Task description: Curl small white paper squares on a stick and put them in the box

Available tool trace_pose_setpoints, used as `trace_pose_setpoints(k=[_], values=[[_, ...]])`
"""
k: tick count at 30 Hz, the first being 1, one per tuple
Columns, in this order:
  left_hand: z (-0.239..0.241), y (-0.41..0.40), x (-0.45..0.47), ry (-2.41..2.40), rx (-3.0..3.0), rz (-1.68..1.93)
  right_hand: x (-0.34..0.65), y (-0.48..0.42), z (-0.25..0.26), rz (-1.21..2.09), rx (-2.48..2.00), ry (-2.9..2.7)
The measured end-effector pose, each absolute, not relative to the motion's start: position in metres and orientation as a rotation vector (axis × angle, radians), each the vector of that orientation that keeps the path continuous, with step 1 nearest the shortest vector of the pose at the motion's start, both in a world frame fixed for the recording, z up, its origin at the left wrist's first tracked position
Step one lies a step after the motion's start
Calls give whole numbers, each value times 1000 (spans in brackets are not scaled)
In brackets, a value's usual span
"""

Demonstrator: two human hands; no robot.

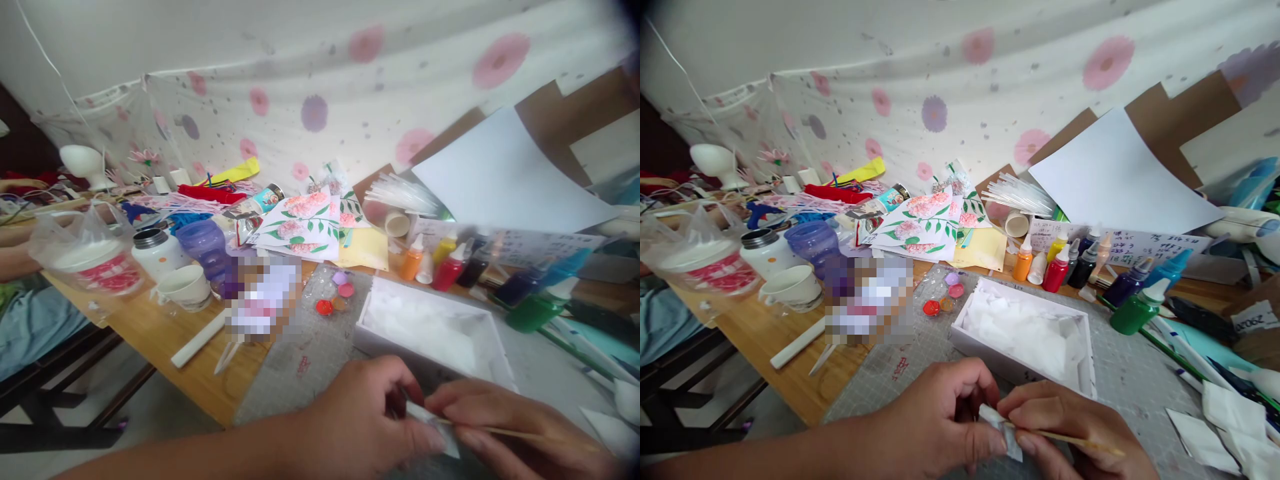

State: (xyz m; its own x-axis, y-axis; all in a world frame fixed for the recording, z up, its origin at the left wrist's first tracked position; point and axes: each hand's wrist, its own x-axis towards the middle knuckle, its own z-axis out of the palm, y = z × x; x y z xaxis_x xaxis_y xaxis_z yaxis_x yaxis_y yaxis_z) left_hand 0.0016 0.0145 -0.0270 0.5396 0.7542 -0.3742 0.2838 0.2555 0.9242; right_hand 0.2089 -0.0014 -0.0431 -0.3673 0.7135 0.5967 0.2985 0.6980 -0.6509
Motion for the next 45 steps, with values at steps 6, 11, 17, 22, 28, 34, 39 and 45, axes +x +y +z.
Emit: trace_pose_setpoints(k=[6, 11, 17, 22, 28, 34, 39, 45], values=[[-28, 12, 6, 998, 1287, 417, 206, -3, -47, 595, -813, -1909], [-27, 11, 5, 1024, 1311, 419, 209, -4, -42, 659, -894, -1817], [-22, 14, 5, 1063, 1285, 448, 203, -6, -23, 764, -952, -1825], [-14, 15, 7, 1088, 1363, 472, 196, -10, -19, 857, -929, -1631], [-12, 10, 8, 1084, 1462, 525, 196, -9, -24, 946, -861, -1514], [-10, 8, 8, 1127, 1518, 570, 197, -9, -24, 976, -797, -1479], [-8, 8, 7, 1220, 1613, 560, 199, -8, -24, 965, -810, -1497], [-8, 8, 6, 1228, 1661, 555, 198, -7, -27, 966, -835, -1518]])
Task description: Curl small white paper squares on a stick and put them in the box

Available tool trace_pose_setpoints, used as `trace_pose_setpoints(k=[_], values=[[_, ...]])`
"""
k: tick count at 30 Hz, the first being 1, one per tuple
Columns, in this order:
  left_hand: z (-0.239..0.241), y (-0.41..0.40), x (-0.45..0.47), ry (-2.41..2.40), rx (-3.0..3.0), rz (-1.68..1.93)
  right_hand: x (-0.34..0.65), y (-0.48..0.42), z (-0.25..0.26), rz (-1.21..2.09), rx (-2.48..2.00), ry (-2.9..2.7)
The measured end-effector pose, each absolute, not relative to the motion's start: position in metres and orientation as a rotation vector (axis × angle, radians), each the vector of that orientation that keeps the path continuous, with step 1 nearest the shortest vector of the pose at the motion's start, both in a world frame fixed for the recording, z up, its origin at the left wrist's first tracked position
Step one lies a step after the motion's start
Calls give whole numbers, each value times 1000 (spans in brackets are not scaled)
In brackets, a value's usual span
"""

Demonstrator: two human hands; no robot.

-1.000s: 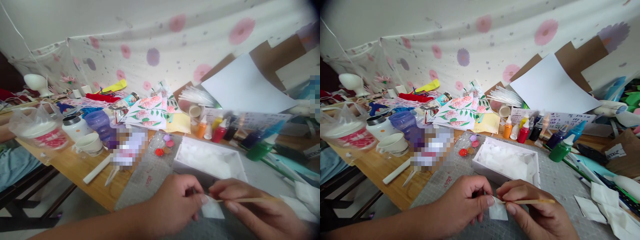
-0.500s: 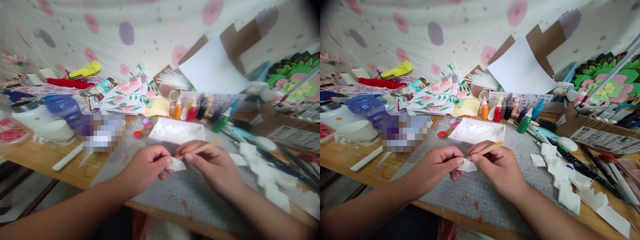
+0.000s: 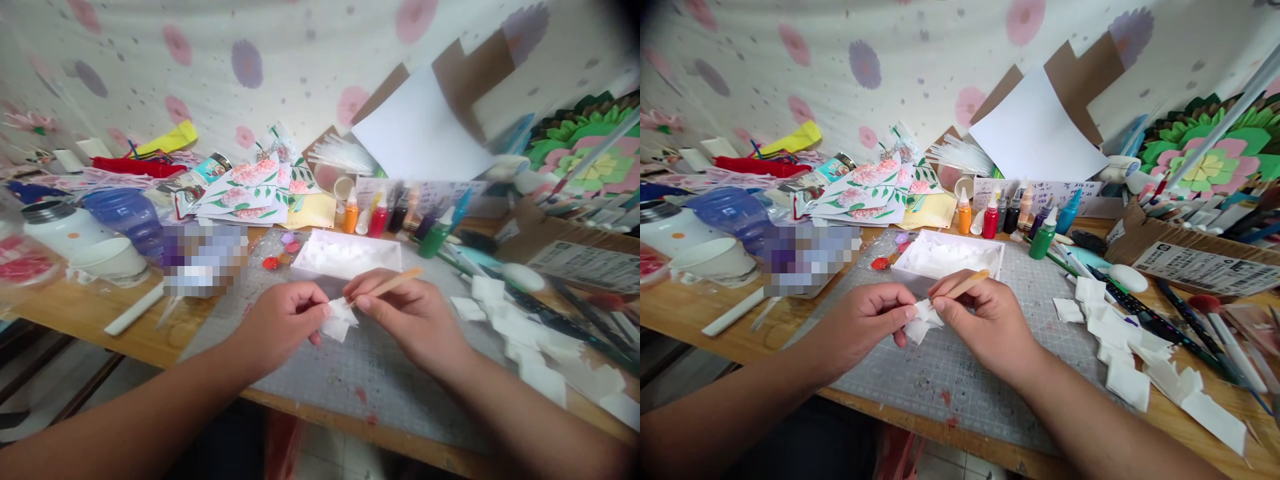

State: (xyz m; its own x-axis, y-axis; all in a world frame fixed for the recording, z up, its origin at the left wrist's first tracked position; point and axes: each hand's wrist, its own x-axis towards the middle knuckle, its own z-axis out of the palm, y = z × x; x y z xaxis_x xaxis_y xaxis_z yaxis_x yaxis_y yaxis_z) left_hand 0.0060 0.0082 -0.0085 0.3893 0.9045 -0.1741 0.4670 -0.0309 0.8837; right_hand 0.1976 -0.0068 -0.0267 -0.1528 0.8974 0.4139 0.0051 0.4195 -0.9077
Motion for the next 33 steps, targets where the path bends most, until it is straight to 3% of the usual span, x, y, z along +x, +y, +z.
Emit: trace_pose_setpoints(k=[15, 23, 33], values=[[-15, 12, 6, 1363, 1870, 813, 197, -6, -23, 907, -915, -1475], [-5, 3, 10, 1170, 1567, 674, 197, -8, -21, 880, -887, -1459], [-7, 2, 17, 1082, 1406, 748, 197, -9, -23, 905, -836, -1442]])
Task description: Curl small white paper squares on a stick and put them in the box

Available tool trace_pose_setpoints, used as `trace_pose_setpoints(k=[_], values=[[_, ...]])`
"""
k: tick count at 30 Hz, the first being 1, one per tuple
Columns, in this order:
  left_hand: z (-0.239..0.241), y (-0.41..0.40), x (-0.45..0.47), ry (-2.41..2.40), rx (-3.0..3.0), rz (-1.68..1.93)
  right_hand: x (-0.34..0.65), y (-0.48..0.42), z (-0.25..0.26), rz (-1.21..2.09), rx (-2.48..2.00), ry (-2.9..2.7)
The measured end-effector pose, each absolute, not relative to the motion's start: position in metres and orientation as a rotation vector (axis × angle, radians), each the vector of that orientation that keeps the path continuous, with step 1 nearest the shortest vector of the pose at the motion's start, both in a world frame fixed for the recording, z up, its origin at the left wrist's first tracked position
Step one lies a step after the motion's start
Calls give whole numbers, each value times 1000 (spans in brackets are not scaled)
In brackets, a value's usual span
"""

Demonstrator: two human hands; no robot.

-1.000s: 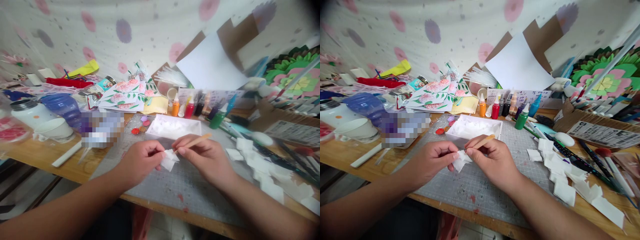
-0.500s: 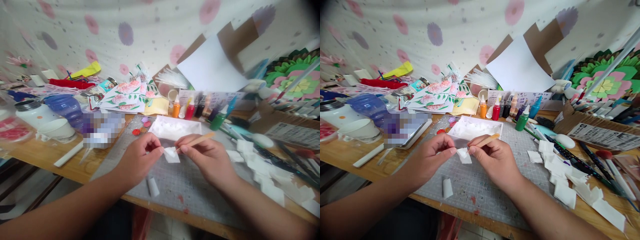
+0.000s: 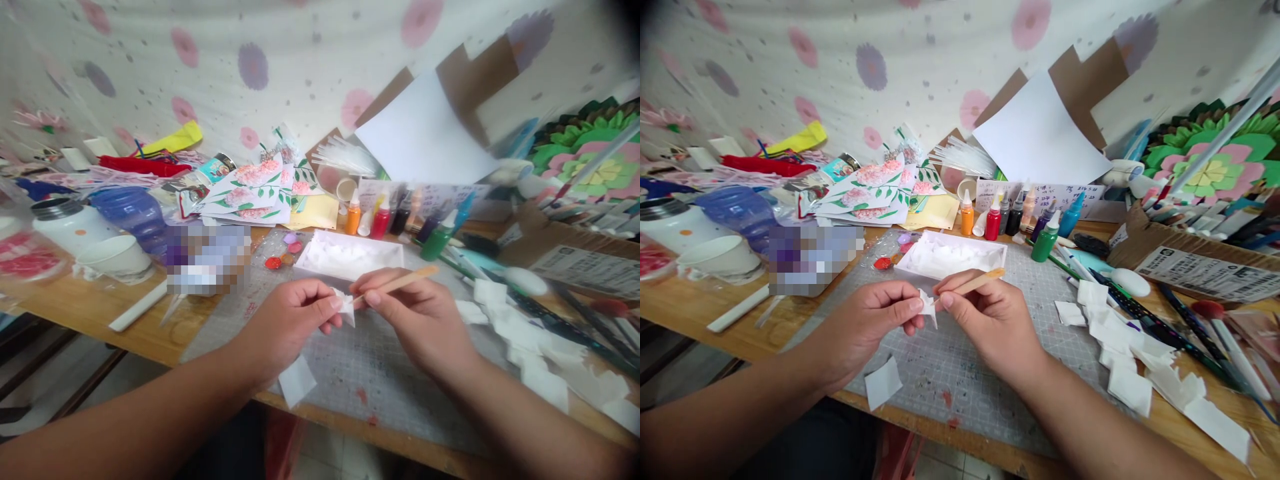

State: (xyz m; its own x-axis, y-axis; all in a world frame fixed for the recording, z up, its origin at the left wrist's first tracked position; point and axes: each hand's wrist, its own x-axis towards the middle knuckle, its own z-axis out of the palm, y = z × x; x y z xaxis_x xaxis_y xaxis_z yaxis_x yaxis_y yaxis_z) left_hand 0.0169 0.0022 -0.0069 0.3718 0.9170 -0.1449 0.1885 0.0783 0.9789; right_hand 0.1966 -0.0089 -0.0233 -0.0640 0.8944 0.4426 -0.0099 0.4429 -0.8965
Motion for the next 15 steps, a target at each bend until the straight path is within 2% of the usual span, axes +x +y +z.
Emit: trace_pose_setpoints(k=[15], values=[[-7, 2, 15, 1093, 1396, 740, 197, -9, -21, 899, -803, -1523]])
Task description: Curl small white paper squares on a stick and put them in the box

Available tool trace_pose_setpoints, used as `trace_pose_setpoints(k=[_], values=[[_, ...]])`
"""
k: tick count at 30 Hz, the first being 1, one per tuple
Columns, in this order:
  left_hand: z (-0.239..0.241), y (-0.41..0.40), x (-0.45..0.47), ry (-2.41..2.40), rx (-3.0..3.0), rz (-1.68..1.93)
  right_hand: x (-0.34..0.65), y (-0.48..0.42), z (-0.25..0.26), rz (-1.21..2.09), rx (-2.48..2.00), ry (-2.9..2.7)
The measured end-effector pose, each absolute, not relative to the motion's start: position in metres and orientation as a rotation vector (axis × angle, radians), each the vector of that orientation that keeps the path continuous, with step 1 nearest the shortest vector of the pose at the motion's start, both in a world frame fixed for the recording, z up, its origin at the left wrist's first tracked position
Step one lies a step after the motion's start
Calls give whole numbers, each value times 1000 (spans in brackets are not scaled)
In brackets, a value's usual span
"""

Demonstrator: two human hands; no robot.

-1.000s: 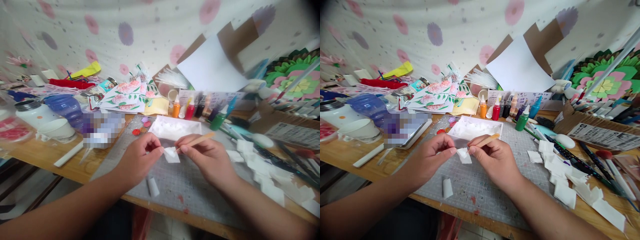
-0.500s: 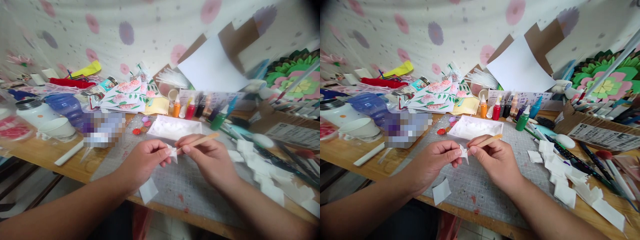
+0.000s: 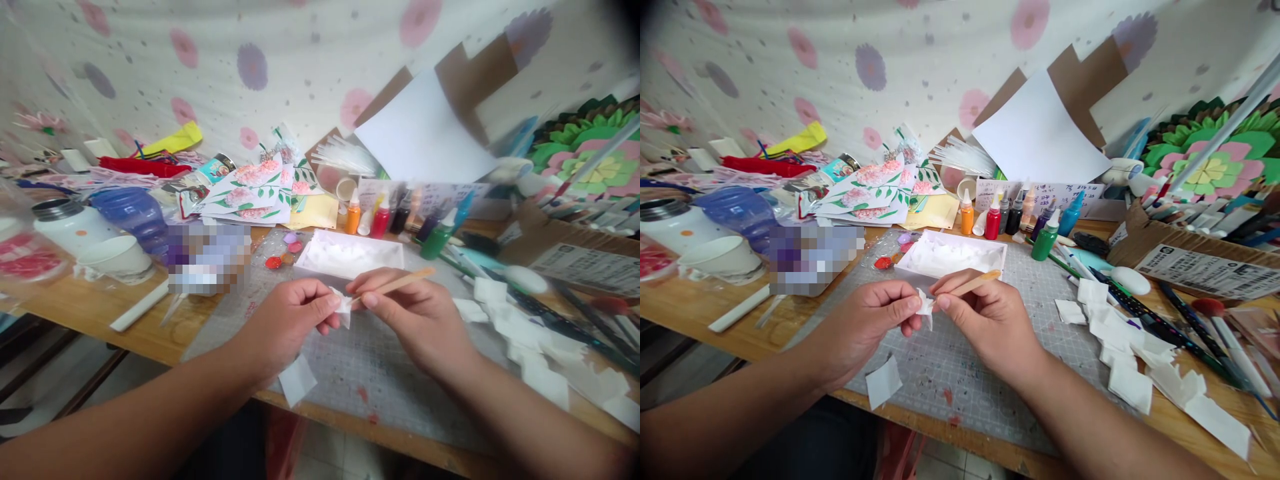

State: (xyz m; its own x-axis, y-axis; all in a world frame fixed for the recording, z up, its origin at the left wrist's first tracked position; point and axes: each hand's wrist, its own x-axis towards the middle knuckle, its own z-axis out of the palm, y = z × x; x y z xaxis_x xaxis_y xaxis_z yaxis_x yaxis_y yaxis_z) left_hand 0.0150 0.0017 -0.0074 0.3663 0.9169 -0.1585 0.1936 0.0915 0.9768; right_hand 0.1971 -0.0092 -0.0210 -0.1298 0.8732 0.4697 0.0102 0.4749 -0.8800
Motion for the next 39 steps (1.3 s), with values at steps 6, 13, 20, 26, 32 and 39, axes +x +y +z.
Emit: trace_pose_setpoints(k=[6, 13, 20, 26, 32, 39], values=[[-8, 1, 14, 1075, 1382, 750, 196, -10, -21, 933, -789, -1508], [-9, 3, 16, 1062, 1356, 753, 196, -9, -21, 912, -751, -1554], [-8, 3, 17, 1017, 1319, 775, 197, -8, -21, 886, -846, -1520], [-6, 2, 17, 1017, 1339, 765, 197, -9, -22, 893, -863, -1485], [-7, 2, 18, 981, 1260, 789, 196, -10, -20, 871, -827, -1519], [-8, 3, 19, 1023, 1257, 764, 197, -11, -18, 850, -795, -1557]])
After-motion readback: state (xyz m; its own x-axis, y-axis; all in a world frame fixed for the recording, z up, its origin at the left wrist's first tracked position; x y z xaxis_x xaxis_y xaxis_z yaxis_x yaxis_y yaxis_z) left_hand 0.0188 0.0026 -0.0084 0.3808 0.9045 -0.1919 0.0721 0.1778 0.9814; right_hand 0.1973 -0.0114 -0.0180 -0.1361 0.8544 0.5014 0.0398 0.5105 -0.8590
